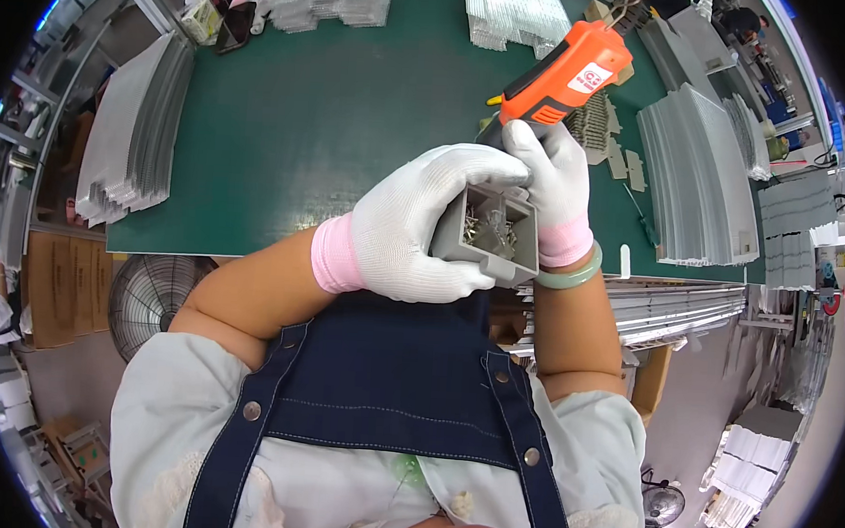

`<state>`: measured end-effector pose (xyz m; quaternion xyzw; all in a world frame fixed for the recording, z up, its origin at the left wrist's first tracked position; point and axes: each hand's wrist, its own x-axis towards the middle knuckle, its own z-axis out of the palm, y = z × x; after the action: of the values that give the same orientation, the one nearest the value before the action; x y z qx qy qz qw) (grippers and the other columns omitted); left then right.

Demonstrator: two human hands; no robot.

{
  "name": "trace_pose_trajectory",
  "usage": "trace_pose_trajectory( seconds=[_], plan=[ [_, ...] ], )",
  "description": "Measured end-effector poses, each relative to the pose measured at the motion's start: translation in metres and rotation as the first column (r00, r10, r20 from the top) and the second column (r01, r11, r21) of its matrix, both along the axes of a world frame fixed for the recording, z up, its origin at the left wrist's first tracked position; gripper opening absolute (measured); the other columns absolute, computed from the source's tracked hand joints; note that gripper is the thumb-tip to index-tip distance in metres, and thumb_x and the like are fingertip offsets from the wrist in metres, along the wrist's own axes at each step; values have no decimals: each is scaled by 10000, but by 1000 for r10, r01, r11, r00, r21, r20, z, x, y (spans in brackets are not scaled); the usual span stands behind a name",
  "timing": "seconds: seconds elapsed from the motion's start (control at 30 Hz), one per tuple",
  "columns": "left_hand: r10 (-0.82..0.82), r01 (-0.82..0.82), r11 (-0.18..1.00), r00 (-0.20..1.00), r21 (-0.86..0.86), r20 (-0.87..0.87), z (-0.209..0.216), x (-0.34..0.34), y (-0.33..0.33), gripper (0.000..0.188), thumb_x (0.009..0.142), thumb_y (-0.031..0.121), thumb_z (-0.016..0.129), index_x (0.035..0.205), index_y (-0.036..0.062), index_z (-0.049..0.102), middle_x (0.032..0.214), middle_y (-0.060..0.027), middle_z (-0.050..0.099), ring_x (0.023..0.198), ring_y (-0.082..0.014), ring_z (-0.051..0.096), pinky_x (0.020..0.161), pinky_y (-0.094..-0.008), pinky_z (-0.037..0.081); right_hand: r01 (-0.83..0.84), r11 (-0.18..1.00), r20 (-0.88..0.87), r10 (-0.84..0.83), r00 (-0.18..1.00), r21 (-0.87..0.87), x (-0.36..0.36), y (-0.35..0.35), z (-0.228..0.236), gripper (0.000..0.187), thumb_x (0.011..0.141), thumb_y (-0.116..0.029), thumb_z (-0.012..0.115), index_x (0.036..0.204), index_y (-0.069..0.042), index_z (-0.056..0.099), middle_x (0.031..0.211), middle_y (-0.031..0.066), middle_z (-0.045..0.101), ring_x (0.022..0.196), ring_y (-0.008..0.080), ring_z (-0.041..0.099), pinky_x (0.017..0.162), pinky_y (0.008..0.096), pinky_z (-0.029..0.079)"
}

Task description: The person assembles a small metal component by inserting a screw into a metal housing and tightening it with a screwdriver. They then use a power drill to secure the assembly further. The process involves repeated handling and inspection of the metal part on a green workbench.

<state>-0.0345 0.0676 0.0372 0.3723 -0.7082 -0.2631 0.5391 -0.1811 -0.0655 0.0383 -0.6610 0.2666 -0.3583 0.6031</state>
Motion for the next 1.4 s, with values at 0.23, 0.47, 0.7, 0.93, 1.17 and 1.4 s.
trace_pose_trajectory(
  seconds=[0.23,0.47,0.7,0.93,1.17,1.4],
  plan=[
    [-212,214,963,977,-166,28,21,-12,-4,805,691,244,898,1368,23,522,1400,-249,546,1283,-386,563,1068,-488,461,48,993,119,-35,992,-105,-40,25,36,268,937,-169,741,1094,26,644,906,34,697,781,74,619,721,266,512],
    [-559,546,815,829,-194,-13,-3,-66,-44,732,705,152,869,1346,47,531,1351,-233,588,1230,-404,601,1026,-464,490,296,877,-66,-344,936,-379,-119,32,32,61,839,-49,689,860,7,675,700,26,665,628,89,592,598,282,487],
    [-481,486,872,873,-52,85,-40,-95,-48,693,713,126,801,1348,42,535,1399,-204,574,1248,-384,591,1056,-442,475,243,892,-201,-337,920,-382,-157,18,-16,156,837,-137,710,742,-18,675,570,59,618,574,85,605,562,286,467],
    [-422,405,906,891,127,168,-64,-101,-38,730,717,158,829,1369,39,524,1402,-202,572,1254,-363,596,1058,-430,475,227,951,-244,-276,930,-212,-167,15,-79,276,882,-216,751,989,26,672,767,53,698,686,97,633,644,279,511],
    [-416,388,908,884,160,213,-73,-104,-43,713,729,155,817,1367,43,519,1371,-195,594,1228,-369,613,1063,-434,478,238,948,-283,-293,913,-211,-166,8,-93,285,875,-230,757,974,23,674,753,64,692,687,93,626,665,298,522],
    [-427,415,904,886,103,179,-58,-100,-38,683,726,155,813,1343,38,546,1376,-207,594,1225,-391,612,1046,-440,490,214,969,-167,-233,958,-122,-163,17,-76,273,874,-215,755,969,21,656,758,36,680,680,70,607,643,275,506]
  ],
)
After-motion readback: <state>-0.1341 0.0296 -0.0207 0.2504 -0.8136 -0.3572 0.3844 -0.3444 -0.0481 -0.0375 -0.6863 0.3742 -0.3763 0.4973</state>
